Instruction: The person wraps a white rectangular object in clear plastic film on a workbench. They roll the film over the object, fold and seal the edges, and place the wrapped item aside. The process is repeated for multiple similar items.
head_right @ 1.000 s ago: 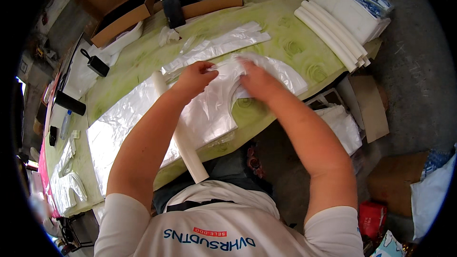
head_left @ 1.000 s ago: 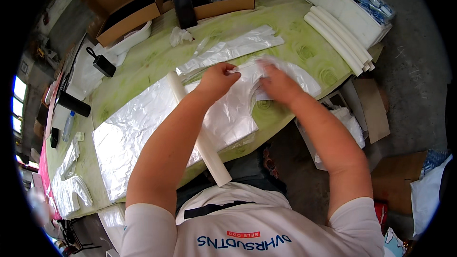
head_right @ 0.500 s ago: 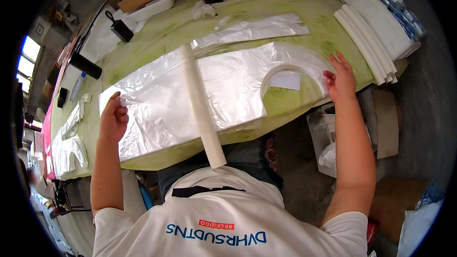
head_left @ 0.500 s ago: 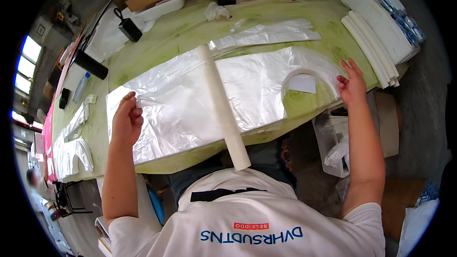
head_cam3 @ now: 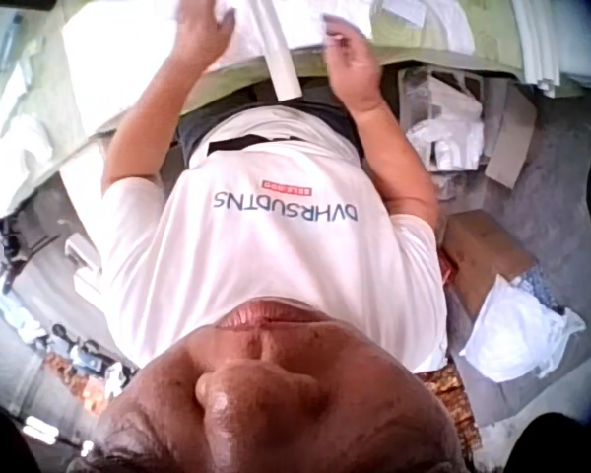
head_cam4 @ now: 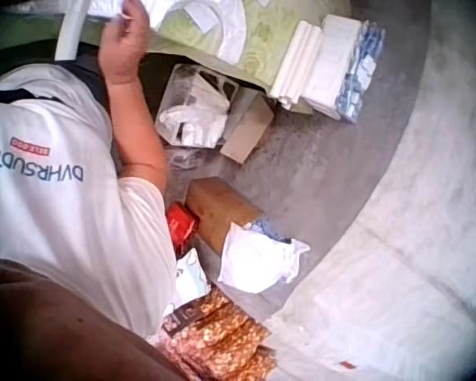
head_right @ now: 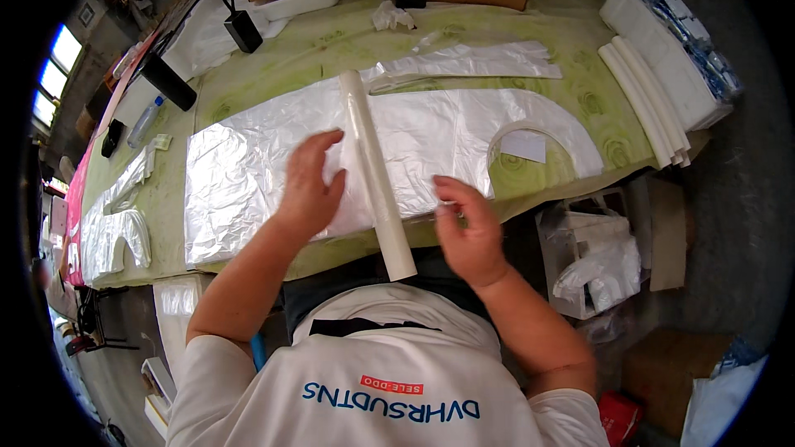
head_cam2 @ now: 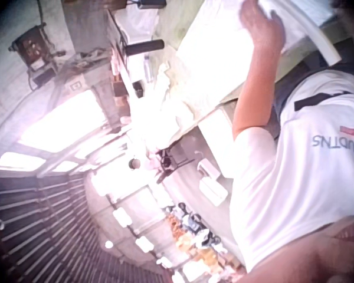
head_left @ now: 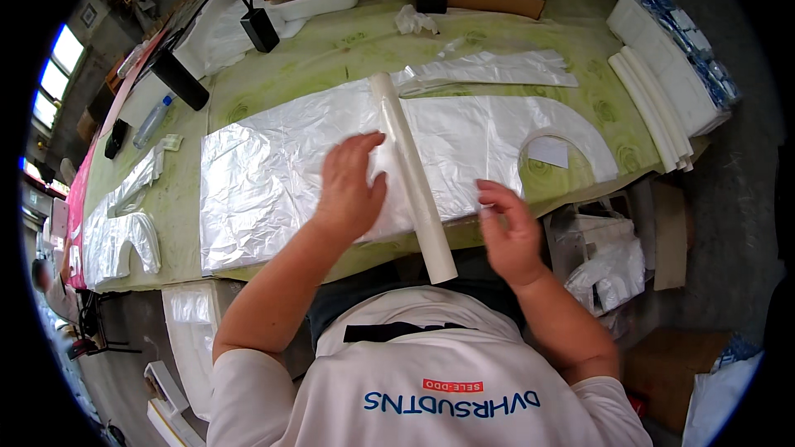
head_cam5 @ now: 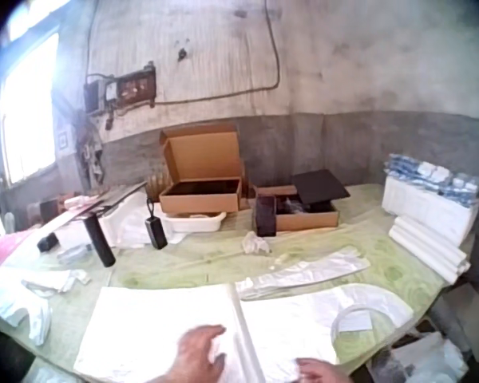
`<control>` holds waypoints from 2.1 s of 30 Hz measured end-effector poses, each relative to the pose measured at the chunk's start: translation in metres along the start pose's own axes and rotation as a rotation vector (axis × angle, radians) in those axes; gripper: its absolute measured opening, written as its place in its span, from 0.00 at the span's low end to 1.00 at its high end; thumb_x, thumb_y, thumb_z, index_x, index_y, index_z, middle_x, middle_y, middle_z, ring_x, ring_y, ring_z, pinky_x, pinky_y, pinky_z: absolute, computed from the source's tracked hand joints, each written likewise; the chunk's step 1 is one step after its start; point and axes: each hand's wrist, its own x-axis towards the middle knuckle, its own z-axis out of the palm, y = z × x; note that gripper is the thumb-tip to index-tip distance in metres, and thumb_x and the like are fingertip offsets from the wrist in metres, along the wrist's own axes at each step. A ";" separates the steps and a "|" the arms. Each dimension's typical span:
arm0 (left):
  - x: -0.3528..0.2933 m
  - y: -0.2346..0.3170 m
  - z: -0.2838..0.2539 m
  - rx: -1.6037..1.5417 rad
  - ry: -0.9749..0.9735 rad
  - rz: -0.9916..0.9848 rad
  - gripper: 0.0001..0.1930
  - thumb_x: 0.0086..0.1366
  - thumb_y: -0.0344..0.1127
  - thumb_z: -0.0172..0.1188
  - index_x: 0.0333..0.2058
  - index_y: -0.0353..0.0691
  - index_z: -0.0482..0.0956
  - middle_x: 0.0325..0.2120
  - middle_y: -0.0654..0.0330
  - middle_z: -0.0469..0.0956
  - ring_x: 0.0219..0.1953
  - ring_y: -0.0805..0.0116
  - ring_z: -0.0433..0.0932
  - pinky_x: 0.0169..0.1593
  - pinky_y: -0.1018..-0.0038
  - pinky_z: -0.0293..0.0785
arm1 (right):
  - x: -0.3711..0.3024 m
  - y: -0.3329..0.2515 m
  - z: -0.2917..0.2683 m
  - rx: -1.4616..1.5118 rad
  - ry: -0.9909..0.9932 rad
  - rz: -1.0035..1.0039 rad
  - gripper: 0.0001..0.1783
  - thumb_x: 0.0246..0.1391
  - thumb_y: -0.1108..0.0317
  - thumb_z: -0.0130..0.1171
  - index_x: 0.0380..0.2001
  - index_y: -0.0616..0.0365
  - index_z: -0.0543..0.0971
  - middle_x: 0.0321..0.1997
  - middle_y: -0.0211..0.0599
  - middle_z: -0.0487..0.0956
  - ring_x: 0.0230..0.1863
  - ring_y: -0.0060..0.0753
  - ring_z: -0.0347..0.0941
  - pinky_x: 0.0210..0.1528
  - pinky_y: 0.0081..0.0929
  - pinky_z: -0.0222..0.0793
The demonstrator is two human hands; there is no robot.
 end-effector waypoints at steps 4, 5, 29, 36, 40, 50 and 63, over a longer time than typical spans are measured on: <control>-0.016 -0.004 0.026 0.079 -0.184 -0.121 0.36 0.61 0.33 0.61 0.67 0.34 0.60 0.63 0.44 0.67 0.67 0.43 0.62 0.71 0.55 0.55 | 0.008 -0.020 0.037 -0.048 -0.250 -0.135 0.21 0.50 0.76 0.63 0.50 0.58 0.78 0.59 0.48 0.77 0.63 0.53 0.71 0.64 0.40 0.68; -0.016 -0.004 0.025 0.113 -0.195 -0.114 0.36 0.61 0.34 0.61 0.67 0.33 0.60 0.63 0.44 0.67 0.68 0.43 0.62 0.71 0.55 0.55 | 0.011 -0.021 0.041 -0.054 -0.319 -0.173 0.22 0.50 0.75 0.64 0.50 0.57 0.79 0.59 0.46 0.77 0.64 0.55 0.69 0.65 0.43 0.66; -0.008 -0.018 -0.025 0.050 -0.319 -0.007 0.25 0.64 0.39 0.61 0.60 0.41 0.75 0.68 0.49 0.61 0.74 0.41 0.48 0.73 0.50 0.49 | 0.064 -0.004 0.089 -0.761 -0.334 -0.252 0.25 0.51 0.64 0.65 0.54 0.50 0.78 0.64 0.50 0.67 0.67 0.63 0.56 0.69 0.62 0.51; -0.021 -0.030 -0.035 0.001 -0.313 -0.043 0.28 0.63 0.37 0.58 0.62 0.41 0.72 0.71 0.49 0.57 0.75 0.40 0.46 0.74 0.50 0.46 | 0.158 0.044 0.151 -0.977 -0.391 -0.211 0.29 0.57 0.45 0.61 0.62 0.33 0.76 0.78 0.49 0.51 0.78 0.66 0.38 0.73 0.71 0.37; -0.024 -0.034 -0.037 -0.032 -0.302 -0.074 0.26 0.65 0.41 0.58 0.62 0.44 0.73 0.71 0.51 0.57 0.75 0.41 0.47 0.74 0.48 0.45 | 0.217 0.049 0.130 -1.127 -0.442 0.187 0.32 0.59 0.36 0.53 0.63 0.33 0.75 0.80 0.45 0.47 0.80 0.61 0.35 0.75 0.68 0.34; -0.022 -0.032 -0.037 -0.081 -0.278 -0.088 0.27 0.61 0.37 0.60 0.60 0.44 0.75 0.71 0.51 0.58 0.75 0.42 0.48 0.74 0.49 0.46 | 0.255 0.136 -0.165 -1.317 0.240 0.813 0.40 0.62 0.32 0.43 0.71 0.41 0.63 0.73 0.50 0.63 0.74 0.57 0.55 0.72 0.60 0.48; -0.026 -0.035 -0.036 -0.093 -0.231 -0.047 0.25 0.61 0.35 0.60 0.59 0.42 0.76 0.70 0.49 0.59 0.74 0.41 0.49 0.73 0.53 0.50 | 0.129 0.013 0.053 -0.997 -0.557 0.135 0.36 0.52 0.50 0.67 0.64 0.47 0.73 0.75 0.53 0.56 0.76 0.60 0.48 0.74 0.53 0.48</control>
